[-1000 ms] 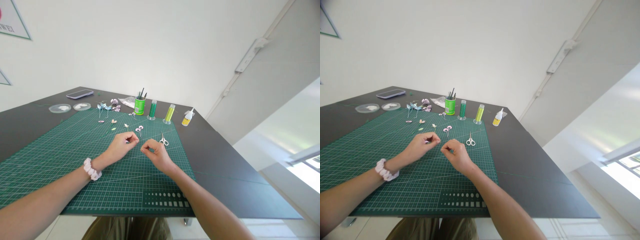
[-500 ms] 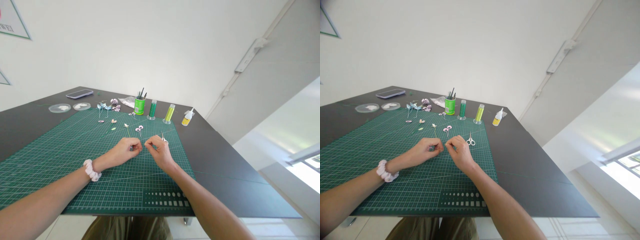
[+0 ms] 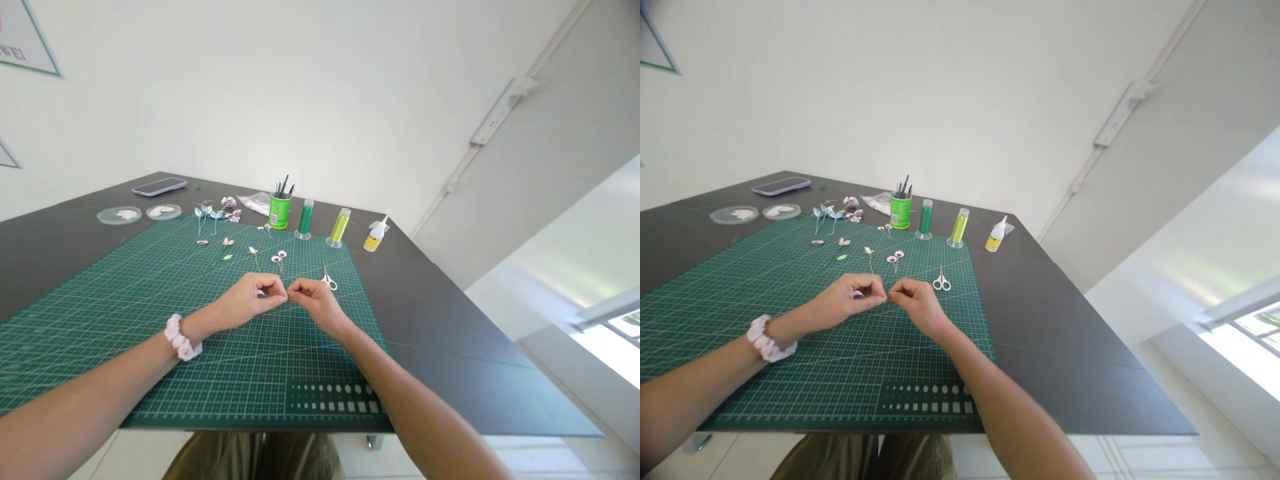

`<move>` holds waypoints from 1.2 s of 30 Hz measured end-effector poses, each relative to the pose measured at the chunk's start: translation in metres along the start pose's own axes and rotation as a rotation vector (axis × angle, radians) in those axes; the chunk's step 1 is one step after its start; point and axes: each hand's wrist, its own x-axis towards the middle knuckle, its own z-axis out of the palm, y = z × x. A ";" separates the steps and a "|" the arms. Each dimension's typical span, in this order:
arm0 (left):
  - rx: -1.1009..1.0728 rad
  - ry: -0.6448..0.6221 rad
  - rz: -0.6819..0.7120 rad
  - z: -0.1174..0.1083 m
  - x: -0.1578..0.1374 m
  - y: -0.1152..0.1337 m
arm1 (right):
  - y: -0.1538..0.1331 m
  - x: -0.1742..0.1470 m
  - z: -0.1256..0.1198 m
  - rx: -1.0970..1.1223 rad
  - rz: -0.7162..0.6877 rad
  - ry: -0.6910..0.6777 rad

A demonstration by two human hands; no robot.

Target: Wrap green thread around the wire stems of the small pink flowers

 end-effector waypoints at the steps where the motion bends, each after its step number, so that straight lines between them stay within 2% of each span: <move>1: -0.019 0.021 -0.014 0.000 0.000 0.000 | 0.000 0.000 0.000 0.015 0.009 -0.010; 8: -0.063 0.203 -0.072 -0.002 0.004 -0.002 | -0.003 -0.002 0.001 0.058 0.038 -0.050; 14: -0.016 0.243 -0.074 0.001 0.005 -0.007 | -0.004 -0.004 0.003 0.053 0.037 -0.047; 20: 0.136 0.277 -0.024 0.003 0.003 -0.009 | -0.005 -0.005 0.005 0.057 0.040 -0.030; 29: 0.265 0.204 0.064 0.005 0.003 -0.010 | -0.003 -0.003 0.001 0.138 0.068 0.010; 36: 0.210 0.108 0.030 0.005 0.003 -0.010 | -0.002 -0.001 -0.001 0.188 0.094 0.086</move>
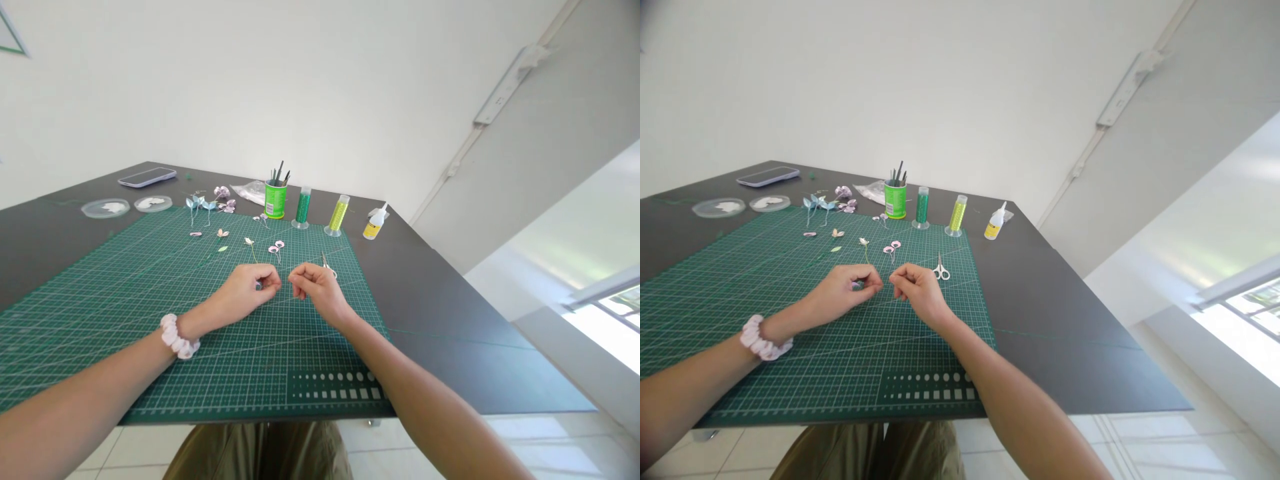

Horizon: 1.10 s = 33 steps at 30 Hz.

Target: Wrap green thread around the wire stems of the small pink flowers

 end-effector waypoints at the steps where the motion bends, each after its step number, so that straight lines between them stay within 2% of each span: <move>1: -0.015 -0.020 -0.007 0.000 0.000 0.000 | 0.000 0.000 0.000 0.007 0.002 0.011; 5: -0.066 -0.072 -0.029 -0.002 0.001 0.000 | -0.001 0.001 -0.001 0.047 0.027 0.036; 11: -0.237 -0.140 -0.091 -0.006 0.002 0.005 | 0.000 0.002 -0.002 0.186 0.103 -0.020; 17: -0.437 -0.052 -0.165 -0.005 0.002 0.004 | 0.000 0.001 -0.002 0.274 0.168 -0.079; 23: -0.575 0.041 -0.223 -0.003 0.004 0.004 | -0.001 -0.001 0.001 0.189 0.157 -0.149; 28: -0.574 0.150 -0.241 -0.002 0.005 0.003 | 0.002 -0.003 0.004 0.042 0.068 -0.179; 33: -0.493 0.223 -0.212 -0.001 0.005 -0.001 | 0.005 -0.009 0.008 -0.284 -0.209 -0.109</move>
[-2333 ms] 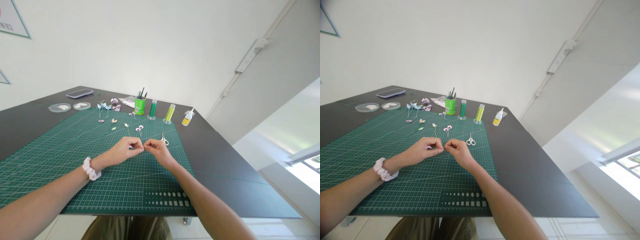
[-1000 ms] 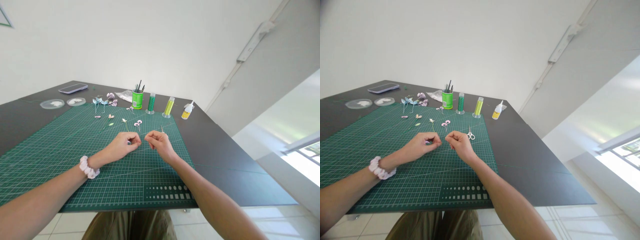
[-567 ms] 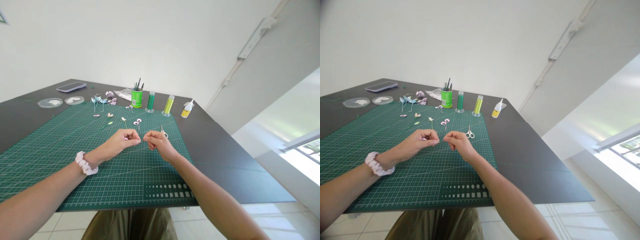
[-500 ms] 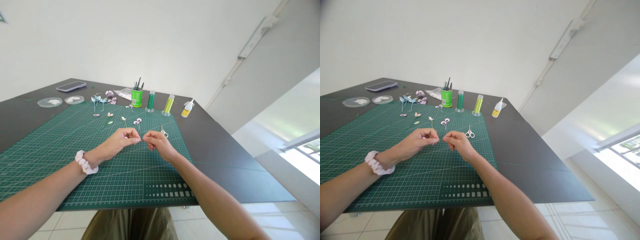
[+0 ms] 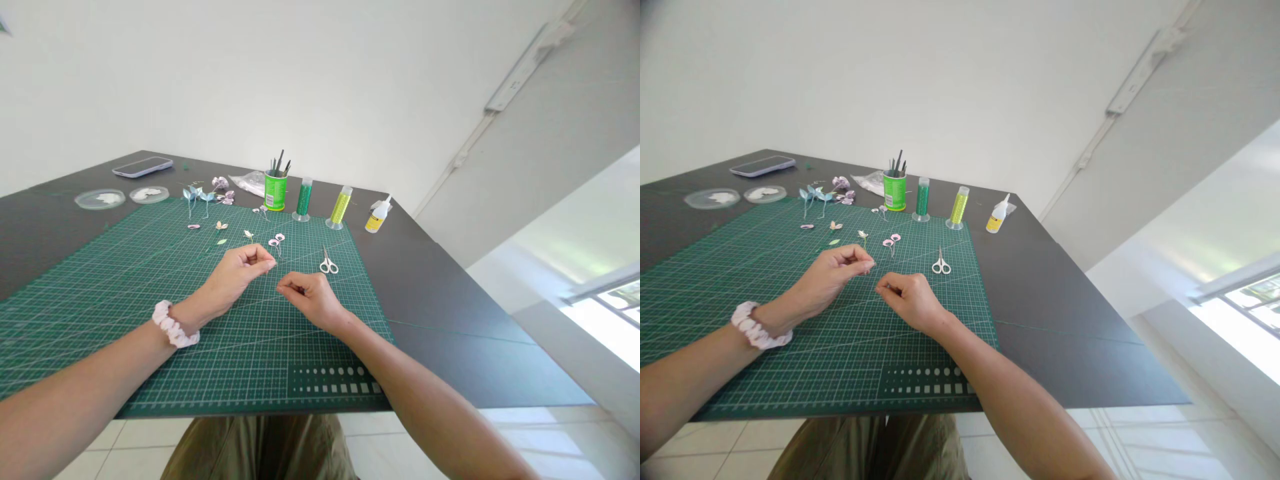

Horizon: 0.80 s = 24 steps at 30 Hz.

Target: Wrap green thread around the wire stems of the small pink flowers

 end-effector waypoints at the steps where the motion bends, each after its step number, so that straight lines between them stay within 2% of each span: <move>1: 0.040 0.002 0.017 -0.001 0.000 -0.001 | 0.000 -0.001 0.000 -0.045 -0.055 0.002; 5: 0.244 -0.022 0.066 -0.004 0.002 -0.005 | -0.003 -0.003 0.000 -0.138 -0.175 0.034; 11: 0.339 -0.085 0.077 -0.005 0.003 -0.007 | -0.004 -0.001 -0.006 -0.162 -0.179 0.148; 14: 0.346 -0.141 0.084 -0.004 0.002 -0.006 | -0.003 0.002 -0.008 -0.108 -0.132 0.205; 19: 0.336 -0.243 0.108 -0.003 0.000 -0.006 | -0.001 0.006 -0.009 0.072 0.034 0.275; 24: 0.312 -0.316 0.128 -0.002 0.000 -0.007 | 0.001 0.009 -0.010 0.192 0.131 0.247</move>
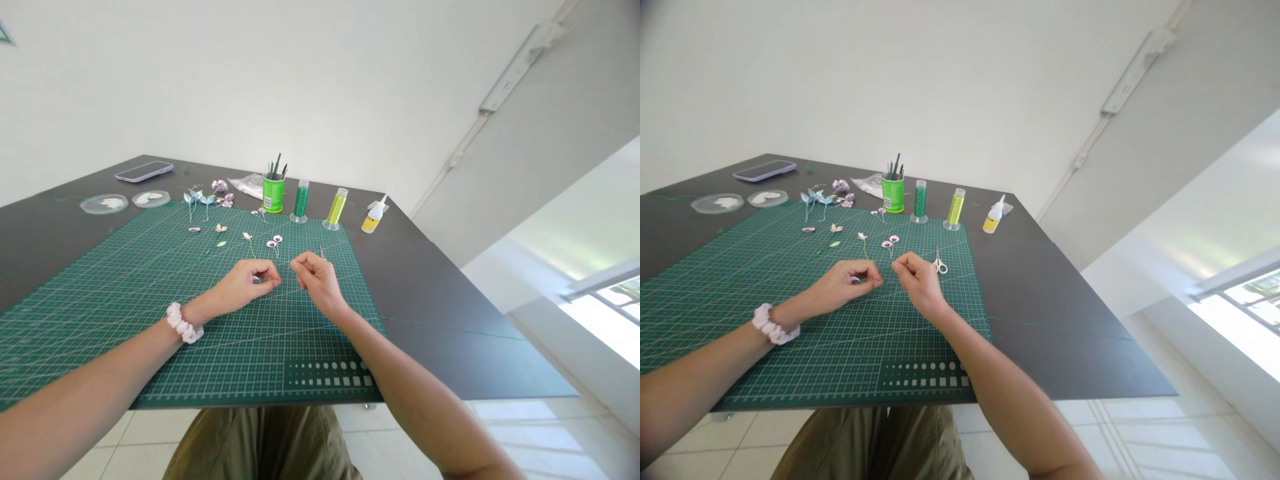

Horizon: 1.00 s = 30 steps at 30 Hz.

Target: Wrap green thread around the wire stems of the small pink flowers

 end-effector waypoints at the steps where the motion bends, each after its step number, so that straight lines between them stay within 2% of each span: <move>1: -0.006 -0.009 0.005 0.000 0.000 0.000 | 0.000 0.001 0.000 0.006 0.008 -0.013; 13: -0.097 -0.030 -0.035 0.000 0.000 0.001 | 0.010 0.007 0.003 0.116 0.151 -0.169; 19: -0.134 0.002 -0.061 0.001 0.002 0.013 | 0.006 0.006 0.003 0.163 0.178 -0.228; 22: -0.157 0.056 -0.071 0.000 0.002 0.022 | 0.003 0.004 0.003 0.196 0.183 -0.233; 30: -0.306 0.304 -0.109 0.004 -0.011 0.037 | -0.003 -0.001 0.000 0.333 0.173 -0.225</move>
